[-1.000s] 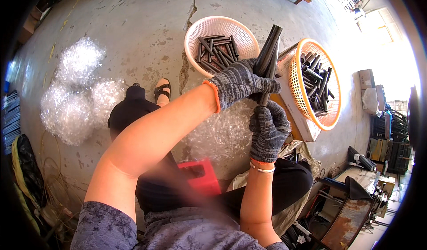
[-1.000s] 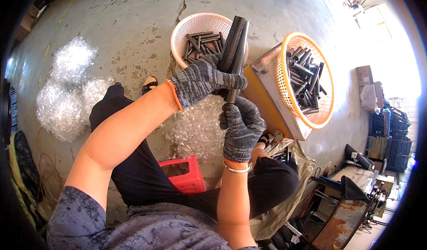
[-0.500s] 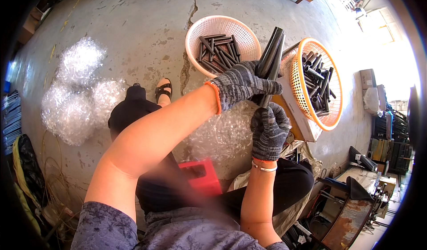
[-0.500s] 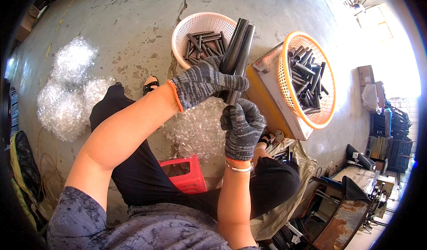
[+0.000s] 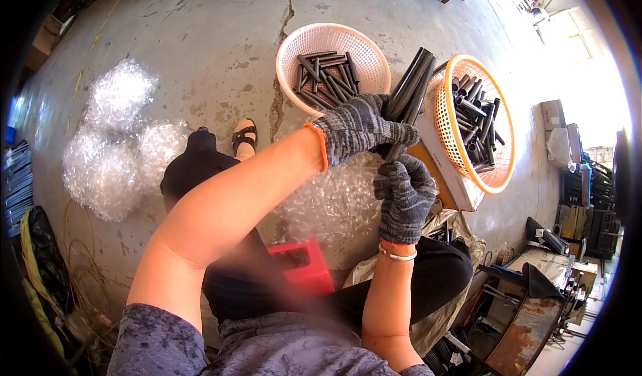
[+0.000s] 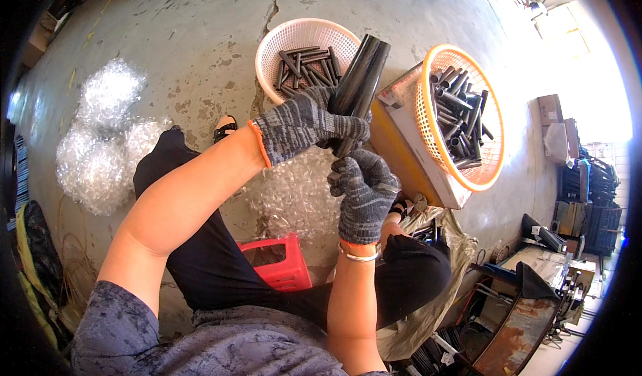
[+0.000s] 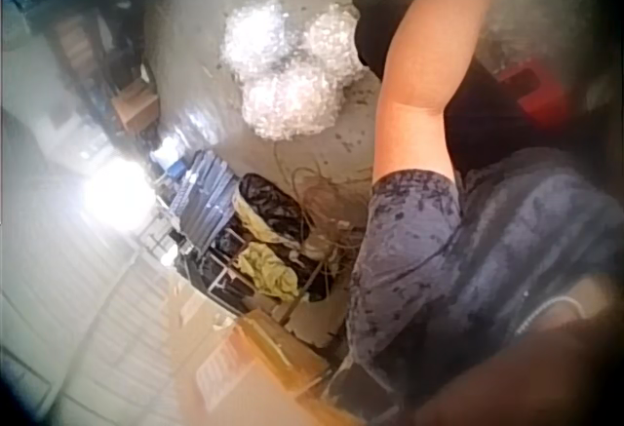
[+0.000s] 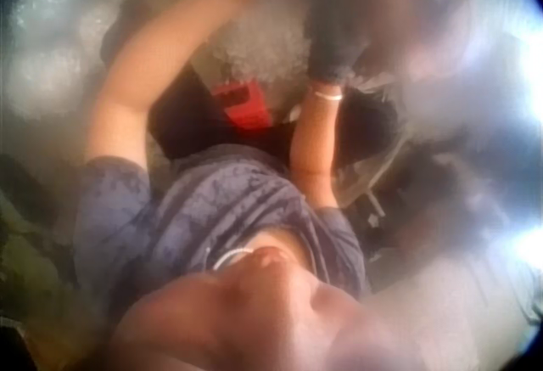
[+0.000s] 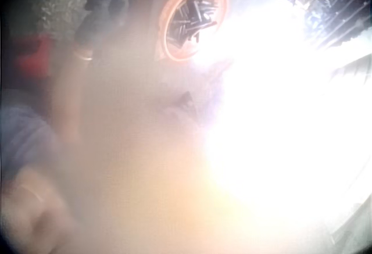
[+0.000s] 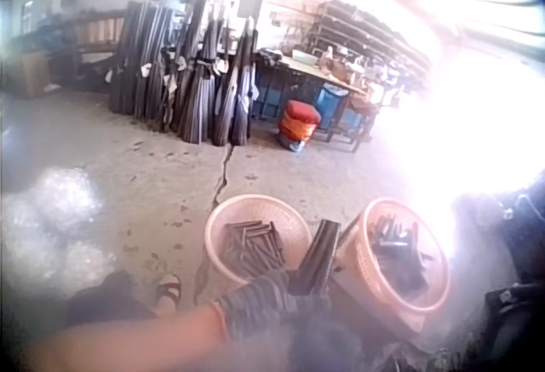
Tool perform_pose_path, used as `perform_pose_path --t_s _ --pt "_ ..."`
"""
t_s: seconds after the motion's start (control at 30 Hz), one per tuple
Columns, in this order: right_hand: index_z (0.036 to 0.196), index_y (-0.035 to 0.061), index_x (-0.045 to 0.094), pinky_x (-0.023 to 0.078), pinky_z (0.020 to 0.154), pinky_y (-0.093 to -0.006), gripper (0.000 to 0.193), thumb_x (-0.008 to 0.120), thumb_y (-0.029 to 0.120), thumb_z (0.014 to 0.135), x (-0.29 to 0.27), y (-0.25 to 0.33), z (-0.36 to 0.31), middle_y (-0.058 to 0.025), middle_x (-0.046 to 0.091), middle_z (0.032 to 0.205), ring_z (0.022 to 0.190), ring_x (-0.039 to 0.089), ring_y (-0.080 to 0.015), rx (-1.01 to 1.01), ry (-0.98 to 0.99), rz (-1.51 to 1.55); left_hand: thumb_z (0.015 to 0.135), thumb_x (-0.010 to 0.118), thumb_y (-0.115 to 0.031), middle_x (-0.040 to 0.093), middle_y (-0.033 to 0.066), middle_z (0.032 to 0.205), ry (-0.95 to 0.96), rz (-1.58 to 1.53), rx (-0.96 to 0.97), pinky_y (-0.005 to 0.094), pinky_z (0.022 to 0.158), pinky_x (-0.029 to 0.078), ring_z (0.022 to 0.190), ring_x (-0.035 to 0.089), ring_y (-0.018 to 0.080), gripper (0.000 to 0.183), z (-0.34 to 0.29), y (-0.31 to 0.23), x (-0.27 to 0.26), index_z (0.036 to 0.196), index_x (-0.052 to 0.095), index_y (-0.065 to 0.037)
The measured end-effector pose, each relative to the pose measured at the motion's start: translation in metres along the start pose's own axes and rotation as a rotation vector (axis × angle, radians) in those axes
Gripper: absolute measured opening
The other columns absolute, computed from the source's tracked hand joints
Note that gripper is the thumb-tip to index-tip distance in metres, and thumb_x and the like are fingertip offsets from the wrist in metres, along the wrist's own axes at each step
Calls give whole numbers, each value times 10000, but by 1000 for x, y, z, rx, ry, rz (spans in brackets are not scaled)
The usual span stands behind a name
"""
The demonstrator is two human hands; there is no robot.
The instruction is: The person picks up metal tubes from a pink basket, holds them together, and places them into an orange basket. They then move a bundle of bubble wrap and hold a mobile phone.
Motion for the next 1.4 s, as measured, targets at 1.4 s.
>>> perform_pose_path --t_s 1.4 --pt "1044 -23 589 492 548 -234 232 607 94 845 -4 -46 51 -62 625 797 640 584 -109 486 450 -11 791 613 15 603 126 1048 -325 -387 44 358 885 495 1018 580 247 330 11 29 -23 1108 529 -30"
Point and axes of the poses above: each hand's wrist, its own z-axis towards the middle knuckle, its own x-axis out of the palm, y = z × x, the point moved 9 cm from there along z, towards the middle knuckle
